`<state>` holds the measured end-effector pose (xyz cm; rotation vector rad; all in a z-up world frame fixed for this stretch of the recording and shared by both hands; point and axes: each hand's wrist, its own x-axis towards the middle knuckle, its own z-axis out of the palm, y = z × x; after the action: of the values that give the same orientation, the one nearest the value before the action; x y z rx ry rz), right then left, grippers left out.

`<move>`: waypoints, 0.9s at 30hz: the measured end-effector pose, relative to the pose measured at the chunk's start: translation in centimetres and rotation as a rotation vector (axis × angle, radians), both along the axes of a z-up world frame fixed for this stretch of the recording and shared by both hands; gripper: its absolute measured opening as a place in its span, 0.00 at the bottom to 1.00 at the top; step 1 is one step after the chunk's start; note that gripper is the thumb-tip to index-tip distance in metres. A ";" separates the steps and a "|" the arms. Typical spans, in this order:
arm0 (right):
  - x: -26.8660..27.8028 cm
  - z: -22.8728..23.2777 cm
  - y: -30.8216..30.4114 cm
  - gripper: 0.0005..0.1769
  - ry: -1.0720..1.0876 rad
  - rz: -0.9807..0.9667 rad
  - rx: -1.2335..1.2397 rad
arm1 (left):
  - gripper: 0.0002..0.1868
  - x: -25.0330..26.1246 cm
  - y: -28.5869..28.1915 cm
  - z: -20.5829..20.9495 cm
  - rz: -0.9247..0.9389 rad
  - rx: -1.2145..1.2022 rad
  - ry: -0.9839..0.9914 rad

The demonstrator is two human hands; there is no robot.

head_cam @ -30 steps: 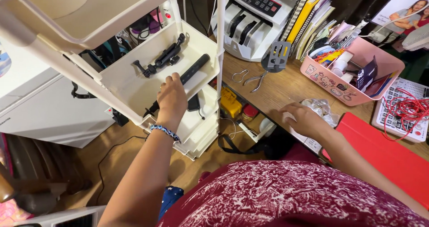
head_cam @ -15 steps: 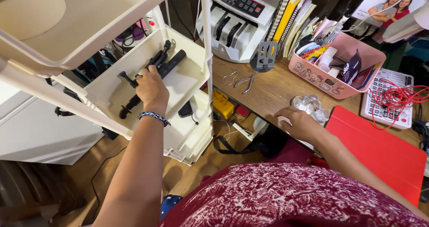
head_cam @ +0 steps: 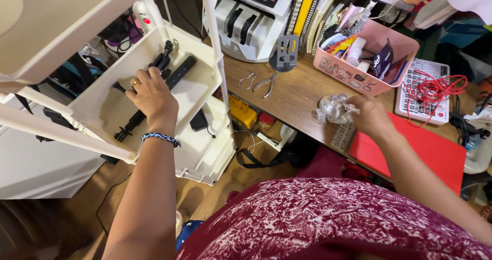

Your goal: The person moves a plastic shelf unit, places small electronics and cases onto its tiers, then gathers several small objects from a desk and puts them into a black shoulder bag before closing it.

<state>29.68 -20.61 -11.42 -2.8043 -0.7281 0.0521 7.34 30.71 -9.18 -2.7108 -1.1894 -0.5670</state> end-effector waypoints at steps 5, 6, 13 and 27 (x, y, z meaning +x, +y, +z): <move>3.8 -2.6 -4.0 0.18 0.089 -0.100 -0.112 | 0.26 -0.2 -1.1 0.3 -0.007 0.009 -0.011; 3.6 -2.9 -4.5 0.19 0.070 -0.097 -0.101 | 0.25 -0.7 -1.7 0.6 -0.024 0.019 -0.032; 0.3 -1.7 -4.4 0.24 0.080 -0.032 0.040 | 0.28 -3.0 -10.2 5.2 -0.291 0.082 -0.401; -0.9 5.8 -8.2 0.15 -0.050 -0.021 0.211 | 0.28 1.9 -27.9 7.5 -0.923 -0.123 -0.509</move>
<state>28.74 -28.76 -5.57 -2.6193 -0.6724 -0.0941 9.25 2.83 -1.69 -3.2152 0.1029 -1.3658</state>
